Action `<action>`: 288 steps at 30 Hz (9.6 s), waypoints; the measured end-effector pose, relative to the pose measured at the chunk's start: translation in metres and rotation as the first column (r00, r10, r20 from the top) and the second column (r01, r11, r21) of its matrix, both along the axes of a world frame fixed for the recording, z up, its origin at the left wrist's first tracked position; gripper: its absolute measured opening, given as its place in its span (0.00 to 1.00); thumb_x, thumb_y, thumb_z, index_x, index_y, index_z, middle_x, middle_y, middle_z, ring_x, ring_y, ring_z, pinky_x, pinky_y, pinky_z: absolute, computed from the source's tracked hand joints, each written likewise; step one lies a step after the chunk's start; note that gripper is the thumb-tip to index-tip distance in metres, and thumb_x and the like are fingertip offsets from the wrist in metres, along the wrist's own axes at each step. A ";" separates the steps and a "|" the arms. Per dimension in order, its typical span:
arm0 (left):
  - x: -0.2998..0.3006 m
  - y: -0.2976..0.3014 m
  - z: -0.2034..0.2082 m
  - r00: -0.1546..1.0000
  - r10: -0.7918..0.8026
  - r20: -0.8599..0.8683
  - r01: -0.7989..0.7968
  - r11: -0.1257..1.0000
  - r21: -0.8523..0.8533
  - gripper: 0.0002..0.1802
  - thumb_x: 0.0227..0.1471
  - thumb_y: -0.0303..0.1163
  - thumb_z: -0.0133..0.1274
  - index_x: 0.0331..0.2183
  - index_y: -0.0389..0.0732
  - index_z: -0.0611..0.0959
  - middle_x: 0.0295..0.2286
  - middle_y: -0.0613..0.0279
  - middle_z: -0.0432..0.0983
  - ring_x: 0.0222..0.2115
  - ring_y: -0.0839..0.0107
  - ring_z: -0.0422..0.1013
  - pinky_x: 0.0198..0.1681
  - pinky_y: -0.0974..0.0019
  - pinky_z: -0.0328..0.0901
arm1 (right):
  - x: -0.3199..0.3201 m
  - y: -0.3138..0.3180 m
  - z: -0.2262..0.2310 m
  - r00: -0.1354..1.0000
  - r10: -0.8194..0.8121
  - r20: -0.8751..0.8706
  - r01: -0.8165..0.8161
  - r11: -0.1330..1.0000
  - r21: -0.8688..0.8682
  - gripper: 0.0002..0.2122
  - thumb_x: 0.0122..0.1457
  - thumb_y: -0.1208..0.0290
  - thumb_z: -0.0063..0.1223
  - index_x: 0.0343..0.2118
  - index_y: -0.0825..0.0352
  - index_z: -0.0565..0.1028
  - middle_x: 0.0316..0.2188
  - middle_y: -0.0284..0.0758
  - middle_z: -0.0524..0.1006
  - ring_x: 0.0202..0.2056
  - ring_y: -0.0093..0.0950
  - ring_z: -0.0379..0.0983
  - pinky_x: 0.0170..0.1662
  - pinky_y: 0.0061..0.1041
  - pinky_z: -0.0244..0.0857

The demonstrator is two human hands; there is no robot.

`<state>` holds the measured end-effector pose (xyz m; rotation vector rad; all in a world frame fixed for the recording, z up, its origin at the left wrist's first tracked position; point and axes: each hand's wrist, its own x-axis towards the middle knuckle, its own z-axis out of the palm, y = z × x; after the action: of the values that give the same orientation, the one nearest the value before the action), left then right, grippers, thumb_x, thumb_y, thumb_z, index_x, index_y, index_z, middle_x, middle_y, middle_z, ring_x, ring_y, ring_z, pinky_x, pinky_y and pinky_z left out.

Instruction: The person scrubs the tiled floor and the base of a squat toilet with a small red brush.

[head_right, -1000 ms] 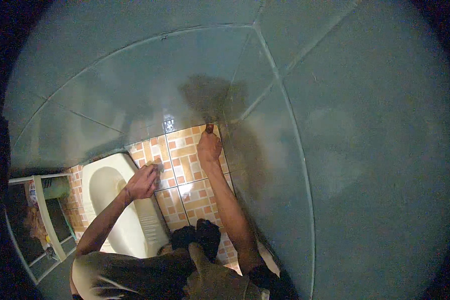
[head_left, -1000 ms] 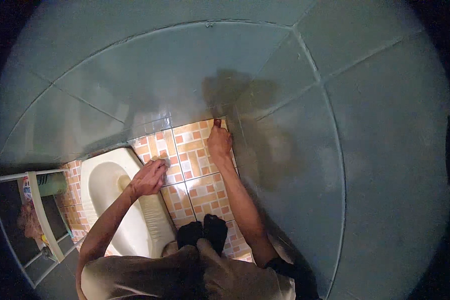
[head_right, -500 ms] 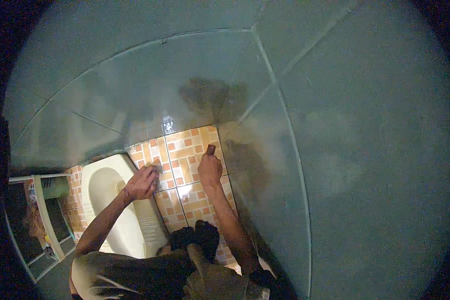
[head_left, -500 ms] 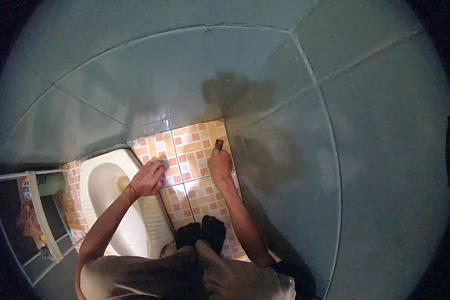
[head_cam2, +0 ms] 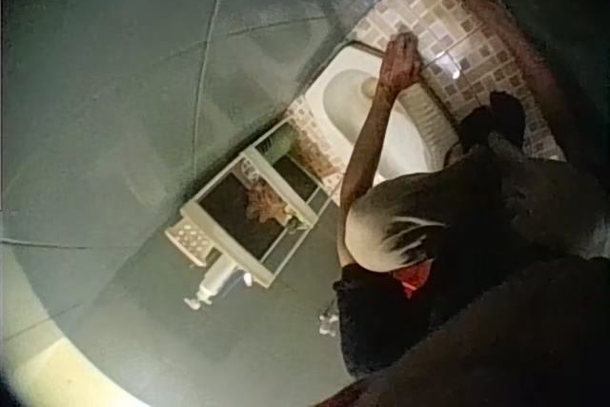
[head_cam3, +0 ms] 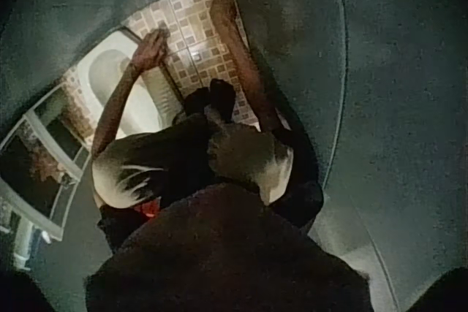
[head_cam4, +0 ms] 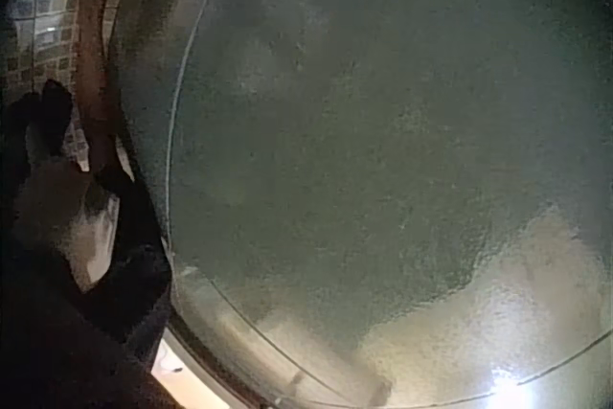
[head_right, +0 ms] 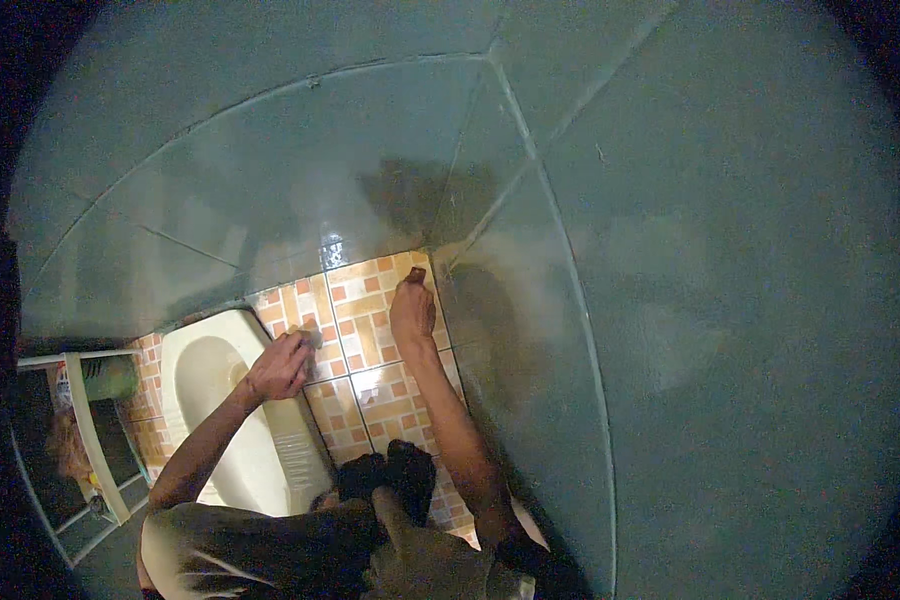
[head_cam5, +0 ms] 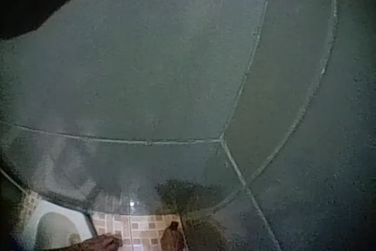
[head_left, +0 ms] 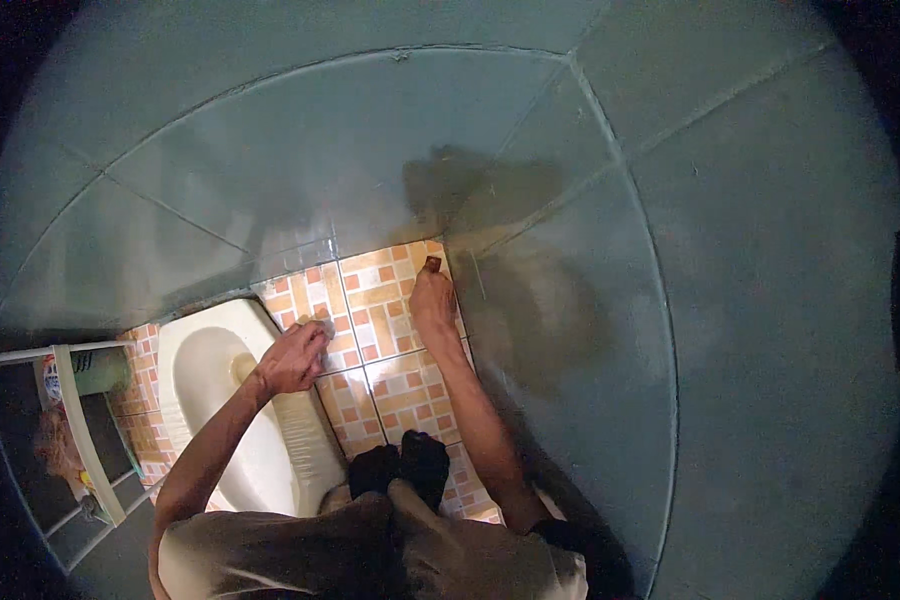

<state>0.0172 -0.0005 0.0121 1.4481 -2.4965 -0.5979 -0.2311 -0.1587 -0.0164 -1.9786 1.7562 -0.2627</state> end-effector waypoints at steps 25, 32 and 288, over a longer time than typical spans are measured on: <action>0.002 0.005 -0.016 1.000 -0.003 -0.023 0.002 0.999 -0.047 0.25 0.44 0.29 0.53 0.46 0.31 0.75 0.45 0.43 0.68 0.45 0.48 0.68 0.51 0.50 0.64 | 0.004 0.011 0.013 0.944 0.132 -0.301 -0.143 0.990 -0.012 0.07 0.58 0.75 0.53 0.33 0.69 0.82 0.32 0.44 0.82 0.35 0.37 0.82 0.32 0.30 0.78; -0.001 0.002 -0.015 1.000 0.003 -0.031 -0.004 0.999 -0.036 0.25 0.44 0.28 0.52 0.47 0.31 0.74 0.48 0.43 0.67 0.46 0.48 0.68 0.51 0.50 0.63 | 0.006 0.006 0.002 0.975 -0.030 -0.218 0.005 0.993 -0.117 0.07 0.58 0.76 0.52 0.32 0.70 0.82 0.34 0.45 0.81 0.33 0.39 0.82 0.32 0.31 0.79; 0.002 0.007 -0.014 1.000 0.016 -0.021 -0.017 0.999 -0.039 0.22 0.43 0.29 0.52 0.43 0.32 0.74 0.46 0.43 0.67 0.44 0.47 0.67 0.51 0.51 0.64 | -0.005 -0.020 -0.013 0.998 -0.035 -0.052 0.034 0.999 -0.012 0.18 0.68 0.72 0.40 0.55 0.80 0.62 0.29 0.55 0.80 0.32 0.50 0.80 0.33 0.45 0.75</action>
<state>0.0190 0.0061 -0.0022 1.4396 -2.4645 -0.5546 -0.2359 -0.1789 -0.0294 -1.9814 1.8268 -0.2345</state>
